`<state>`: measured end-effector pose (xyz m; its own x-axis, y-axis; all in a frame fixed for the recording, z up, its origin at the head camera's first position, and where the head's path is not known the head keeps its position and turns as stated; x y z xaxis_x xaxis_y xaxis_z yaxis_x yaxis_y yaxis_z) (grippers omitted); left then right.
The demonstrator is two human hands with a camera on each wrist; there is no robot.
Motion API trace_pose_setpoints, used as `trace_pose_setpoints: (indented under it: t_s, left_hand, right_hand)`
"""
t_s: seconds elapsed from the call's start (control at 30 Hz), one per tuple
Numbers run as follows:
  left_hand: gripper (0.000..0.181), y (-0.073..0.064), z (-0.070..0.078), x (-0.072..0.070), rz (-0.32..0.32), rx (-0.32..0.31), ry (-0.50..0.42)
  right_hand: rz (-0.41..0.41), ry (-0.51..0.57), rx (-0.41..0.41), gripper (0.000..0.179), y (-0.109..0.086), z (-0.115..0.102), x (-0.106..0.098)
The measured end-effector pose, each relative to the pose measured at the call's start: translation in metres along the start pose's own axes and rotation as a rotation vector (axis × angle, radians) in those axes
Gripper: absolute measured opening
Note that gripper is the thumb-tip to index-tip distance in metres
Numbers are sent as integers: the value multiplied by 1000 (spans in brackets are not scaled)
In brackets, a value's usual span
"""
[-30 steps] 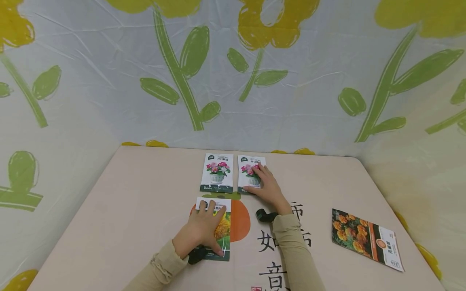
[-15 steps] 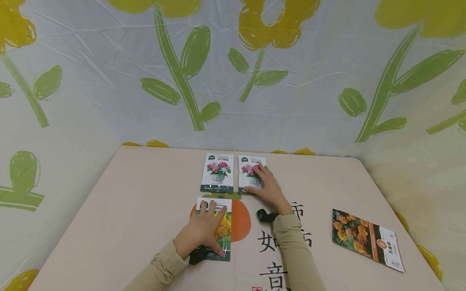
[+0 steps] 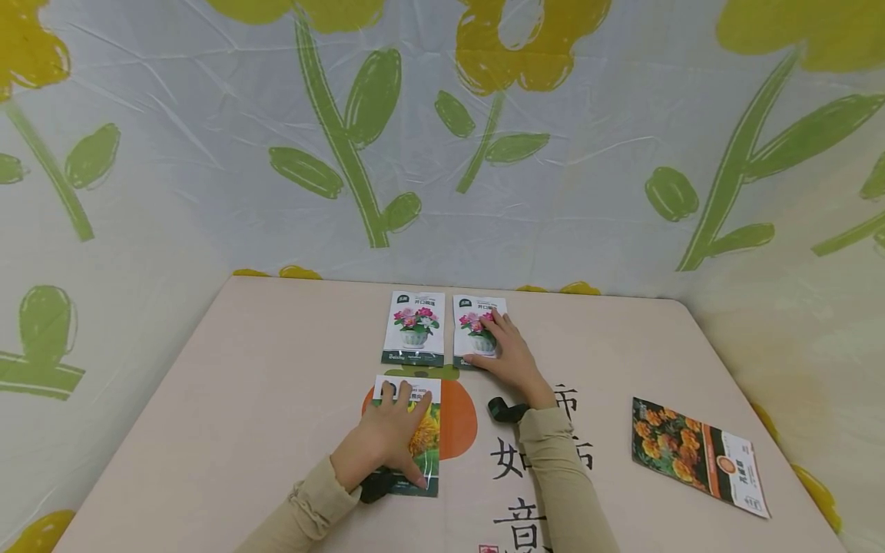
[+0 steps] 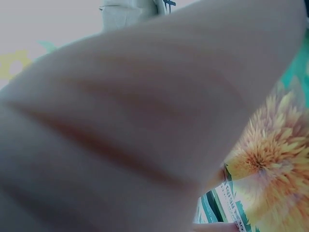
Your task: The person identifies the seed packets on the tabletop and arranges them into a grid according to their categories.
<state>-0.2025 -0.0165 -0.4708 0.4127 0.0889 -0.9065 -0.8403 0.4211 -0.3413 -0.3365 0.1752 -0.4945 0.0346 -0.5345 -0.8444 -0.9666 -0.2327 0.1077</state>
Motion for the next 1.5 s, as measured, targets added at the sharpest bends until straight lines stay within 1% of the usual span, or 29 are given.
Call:
trace_pose_setpoints:
  t_s: [0.2,0.53,0.93,1.17,1.27,1.4,1.5]
  left_hand:
    - [122,0,0,-1,0,-4,13]
    - [123,2,-1,2,-7,-11,32]
    - [123,-2,1,-2,-14,-12,26]
    - [123,0,0,-2,-9,-13,32]
    - [123,1,0,-1,-9,-16,37]
    - [123,1,0,-1,-19,-22,42]
    - [122,0,0,-1,-24,-25,50]
  right_hand:
    - [-6,-7,1,90,0,1,0]
    - [1,-9,4,90,0,2,0]
    - [11,-6,-2,89,0,1,-1]
    - [13,-4,-11,90,1,0,-2]
    - [8,23,-15,90,1,1,-3]
    - [8,99,-47,85,2,1,-7]
    - [8,145,-49,83,2,0,-13]
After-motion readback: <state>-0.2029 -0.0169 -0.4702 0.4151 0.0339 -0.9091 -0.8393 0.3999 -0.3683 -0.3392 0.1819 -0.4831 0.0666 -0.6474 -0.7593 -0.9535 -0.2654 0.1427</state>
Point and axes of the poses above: each hand's wrist, its own y-axis towards the middle knuckle, its own x-axis out of the palm, z = x × y, the point moved 9 cm from there along y, towards the middle knuckle, and after that the axes turned 5 degrees about -y, right-handed, at the moved point
